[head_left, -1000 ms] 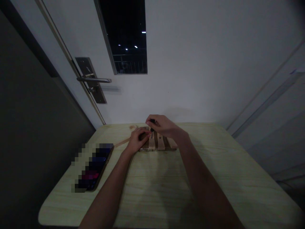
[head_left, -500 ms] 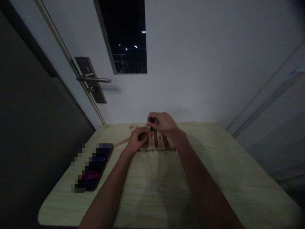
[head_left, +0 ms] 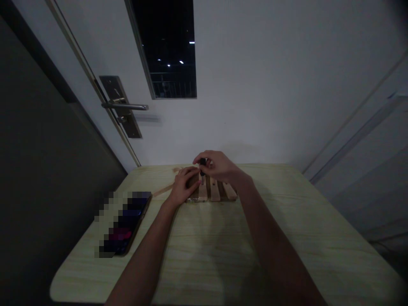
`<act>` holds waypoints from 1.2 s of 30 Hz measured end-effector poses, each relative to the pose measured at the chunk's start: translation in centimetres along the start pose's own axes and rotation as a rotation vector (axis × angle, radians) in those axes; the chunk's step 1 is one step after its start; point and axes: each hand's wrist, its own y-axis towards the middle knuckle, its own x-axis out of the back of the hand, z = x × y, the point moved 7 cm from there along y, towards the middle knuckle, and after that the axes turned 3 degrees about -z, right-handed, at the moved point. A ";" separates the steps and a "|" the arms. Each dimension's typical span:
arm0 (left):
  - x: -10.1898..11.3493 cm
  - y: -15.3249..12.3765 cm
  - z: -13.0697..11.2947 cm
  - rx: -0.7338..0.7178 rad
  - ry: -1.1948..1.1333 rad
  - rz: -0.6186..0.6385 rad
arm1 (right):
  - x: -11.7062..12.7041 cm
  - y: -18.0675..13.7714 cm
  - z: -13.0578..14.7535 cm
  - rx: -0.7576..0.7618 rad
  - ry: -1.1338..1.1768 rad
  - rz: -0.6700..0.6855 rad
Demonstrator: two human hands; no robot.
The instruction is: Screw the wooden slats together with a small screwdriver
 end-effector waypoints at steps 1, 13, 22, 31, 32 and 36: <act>-0.1 0.0 0.1 -0.003 0.011 0.004 | 0.0 0.0 0.0 -0.006 0.011 0.007; -0.2 -0.2 0.2 0.021 0.002 -0.003 | 0.6 0.2 0.2 -0.021 -0.206 -0.077; -0.2 -0.2 0.2 0.015 -0.015 -0.003 | 0.7 0.0 0.5 0.058 -0.055 -0.110; -0.1 -0.1 -0.1 -0.007 -0.036 -0.016 | 0.8 -0.3 0.7 -0.017 0.049 -0.053; -0.1 -0.1 0.0 -0.012 -0.037 -0.023 | 0.8 -0.2 0.7 -0.015 0.041 -0.057; -0.2 -0.2 0.2 -0.026 -0.024 -0.027 | 0.8 0.0 0.5 0.023 -0.033 -0.093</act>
